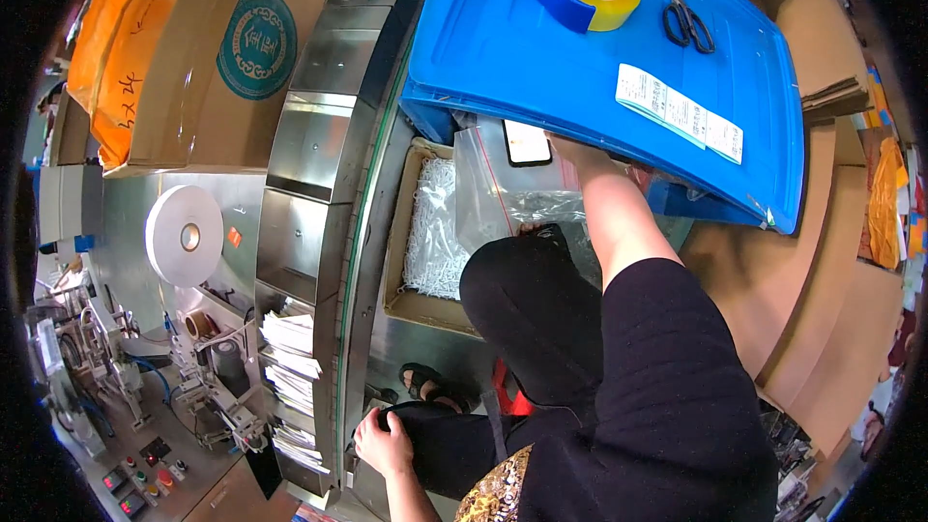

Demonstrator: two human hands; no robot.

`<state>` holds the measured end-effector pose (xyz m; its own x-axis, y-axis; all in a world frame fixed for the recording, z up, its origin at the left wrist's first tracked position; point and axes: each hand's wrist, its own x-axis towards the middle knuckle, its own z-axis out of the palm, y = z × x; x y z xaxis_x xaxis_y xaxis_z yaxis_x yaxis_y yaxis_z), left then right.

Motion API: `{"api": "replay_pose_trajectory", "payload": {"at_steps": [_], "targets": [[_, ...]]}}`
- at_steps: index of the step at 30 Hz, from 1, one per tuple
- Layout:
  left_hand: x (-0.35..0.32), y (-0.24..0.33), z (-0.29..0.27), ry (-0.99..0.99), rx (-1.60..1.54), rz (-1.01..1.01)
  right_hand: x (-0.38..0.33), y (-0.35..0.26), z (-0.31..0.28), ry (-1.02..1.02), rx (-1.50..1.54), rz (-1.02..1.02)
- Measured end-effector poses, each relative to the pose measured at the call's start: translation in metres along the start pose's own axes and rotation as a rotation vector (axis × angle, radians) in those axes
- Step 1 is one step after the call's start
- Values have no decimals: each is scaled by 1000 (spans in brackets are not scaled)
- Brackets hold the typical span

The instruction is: Operating machinery and organizing components on a factory production floor.

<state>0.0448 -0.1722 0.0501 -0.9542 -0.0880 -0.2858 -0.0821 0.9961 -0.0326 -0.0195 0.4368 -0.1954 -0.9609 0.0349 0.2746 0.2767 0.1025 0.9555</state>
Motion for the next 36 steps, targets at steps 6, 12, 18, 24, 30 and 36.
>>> {"api": "replay_pose_trajectory", "payload": {"at_steps": [6,12,18,24,30,36], "targets": [[-4,-8,-2,8,27,-40,41,45,-83,-470,1489,503],[-3,-10,0,-3,43,-51,51,64,-99,-433,1597,542],[-2,-5,-2,-7,66,-48,54,73,-98,-421,1619,562],[-1,-5,-2,-3,83,-37,58,78,-102,-514,1728,624],[-4,-10,-2,5,79,-41,52,63,-109,-311,1704,651],[0,-2,2,-32,30,-38,29,-8,-86,-523,1381,526]]}}
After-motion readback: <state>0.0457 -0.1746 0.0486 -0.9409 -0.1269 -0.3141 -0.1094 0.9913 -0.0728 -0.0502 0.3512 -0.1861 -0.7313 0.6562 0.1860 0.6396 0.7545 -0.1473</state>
